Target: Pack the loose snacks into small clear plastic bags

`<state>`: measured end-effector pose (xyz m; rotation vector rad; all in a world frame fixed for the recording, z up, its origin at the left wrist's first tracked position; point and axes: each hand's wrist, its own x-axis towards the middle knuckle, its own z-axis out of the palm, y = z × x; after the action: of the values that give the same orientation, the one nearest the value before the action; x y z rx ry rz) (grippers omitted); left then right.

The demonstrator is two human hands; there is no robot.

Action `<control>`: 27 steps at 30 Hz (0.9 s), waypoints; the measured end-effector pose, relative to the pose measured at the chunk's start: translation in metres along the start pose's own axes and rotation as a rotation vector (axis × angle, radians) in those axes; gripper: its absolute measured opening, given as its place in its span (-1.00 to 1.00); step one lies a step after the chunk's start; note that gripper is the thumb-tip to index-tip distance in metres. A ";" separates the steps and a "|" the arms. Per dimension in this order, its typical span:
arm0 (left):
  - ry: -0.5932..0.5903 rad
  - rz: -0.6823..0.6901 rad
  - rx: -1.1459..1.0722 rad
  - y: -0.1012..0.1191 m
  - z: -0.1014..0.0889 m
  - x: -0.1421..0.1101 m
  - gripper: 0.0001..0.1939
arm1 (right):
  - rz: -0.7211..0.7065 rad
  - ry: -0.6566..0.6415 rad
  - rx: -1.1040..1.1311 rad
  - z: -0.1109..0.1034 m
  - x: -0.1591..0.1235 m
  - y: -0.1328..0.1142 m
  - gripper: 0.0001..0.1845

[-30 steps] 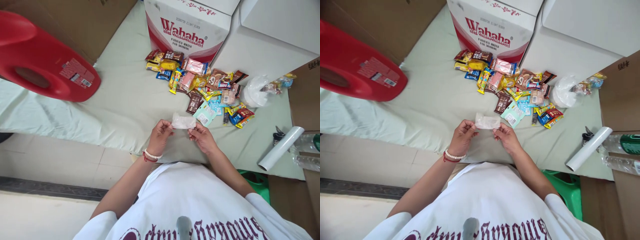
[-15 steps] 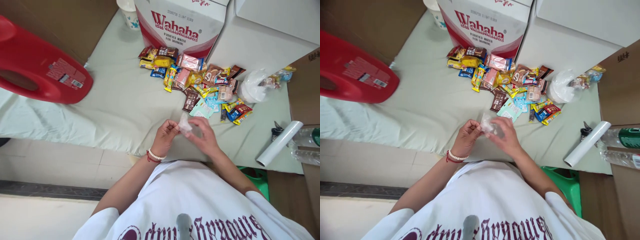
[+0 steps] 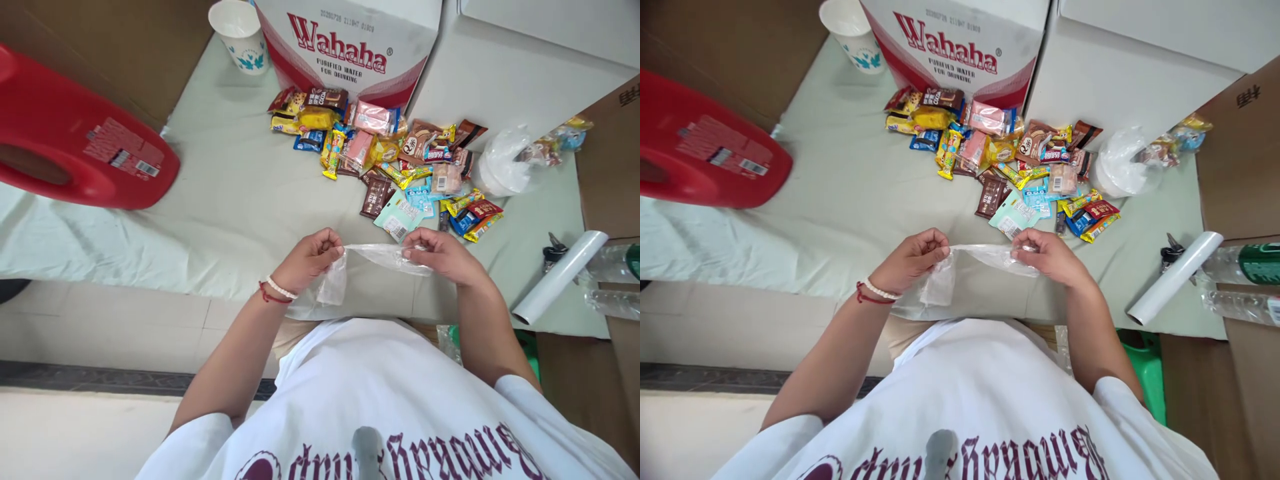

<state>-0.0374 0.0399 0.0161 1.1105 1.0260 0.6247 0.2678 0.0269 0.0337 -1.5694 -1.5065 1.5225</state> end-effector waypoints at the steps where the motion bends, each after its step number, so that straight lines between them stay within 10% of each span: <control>1: -0.033 -0.009 0.066 -0.002 -0.006 -0.001 -0.68 | -0.016 0.031 0.008 -0.006 -0.001 0.002 -0.63; 6: -0.032 0.067 0.350 -0.015 -0.014 -0.005 -0.71 | -0.087 0.190 0.046 -0.011 0.003 0.005 -0.66; 9: 0.083 0.208 0.312 -0.010 0.003 -0.001 -0.58 | -0.096 -0.004 0.013 -0.007 0.010 -0.009 -0.64; 14: -0.056 0.268 0.213 0.004 0.042 0.018 -0.62 | -0.142 -0.228 -0.039 -0.011 0.027 -0.038 -0.62; 21: 0.287 0.121 -0.125 -0.018 0.068 0.023 -0.70 | -0.392 0.647 0.033 0.008 0.017 -0.026 -0.82; 27: 0.336 0.132 -0.221 -0.023 0.079 0.015 -0.72 | -0.175 0.281 0.201 0.076 -0.002 -0.004 -0.71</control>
<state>0.0381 0.0111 -0.0038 0.9002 1.1425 1.0317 0.1977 0.0010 0.0178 -1.4264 -1.2564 1.2537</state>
